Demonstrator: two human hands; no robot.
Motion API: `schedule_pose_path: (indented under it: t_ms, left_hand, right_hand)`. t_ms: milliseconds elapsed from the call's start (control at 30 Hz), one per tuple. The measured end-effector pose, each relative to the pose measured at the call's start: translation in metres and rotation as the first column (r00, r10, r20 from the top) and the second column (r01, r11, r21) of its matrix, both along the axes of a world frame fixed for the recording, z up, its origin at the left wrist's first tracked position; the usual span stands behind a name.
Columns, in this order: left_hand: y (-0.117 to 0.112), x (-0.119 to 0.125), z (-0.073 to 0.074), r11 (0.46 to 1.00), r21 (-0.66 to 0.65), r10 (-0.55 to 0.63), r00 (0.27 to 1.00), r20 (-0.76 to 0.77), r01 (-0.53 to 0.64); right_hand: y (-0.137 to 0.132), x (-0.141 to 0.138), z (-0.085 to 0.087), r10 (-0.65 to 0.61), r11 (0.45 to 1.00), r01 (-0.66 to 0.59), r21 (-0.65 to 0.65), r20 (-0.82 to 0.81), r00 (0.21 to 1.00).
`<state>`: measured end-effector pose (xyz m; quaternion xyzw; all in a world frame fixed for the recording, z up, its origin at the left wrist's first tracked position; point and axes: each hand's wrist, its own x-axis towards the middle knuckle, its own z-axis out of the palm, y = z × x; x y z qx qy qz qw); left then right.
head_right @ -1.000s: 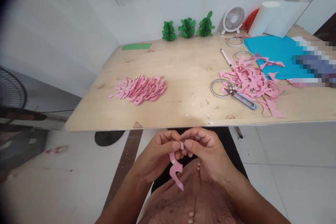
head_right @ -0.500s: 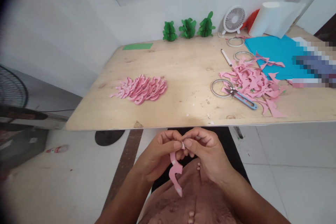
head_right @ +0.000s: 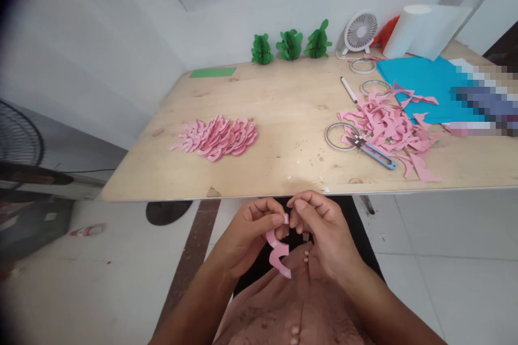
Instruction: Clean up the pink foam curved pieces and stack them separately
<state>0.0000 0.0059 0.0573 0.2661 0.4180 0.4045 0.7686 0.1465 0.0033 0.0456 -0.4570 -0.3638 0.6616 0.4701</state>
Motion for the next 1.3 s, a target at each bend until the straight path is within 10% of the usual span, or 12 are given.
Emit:
schedule_pose_path:
  t_ms: [233, 600, 1300]
  left_hand:
    - [-0.001, 0.0, -0.003, 0.996, 0.09, 0.018, 0.995, -0.103, -0.008]
    - [-0.005, 0.001, -0.012, 0.996, 0.067, 0.058, 0.996, -0.073, -0.053]
    - [-0.003, 0.008, -0.014, 0.977, 0.117, 0.198, 0.964, -0.178, -0.179]
  right_hand:
    - [0.001, 0.007, 0.003, 0.132, 0.974, -0.177, 0.139, 0.282, 0.95]
    - [0.001, 0.006, -0.004, -0.057, 0.997, 0.047, 0.062, 0.164, 0.985]
    - [0.0, 0.012, -0.008, 0.009, 0.983, -0.076, 0.166, 0.373, 0.928]
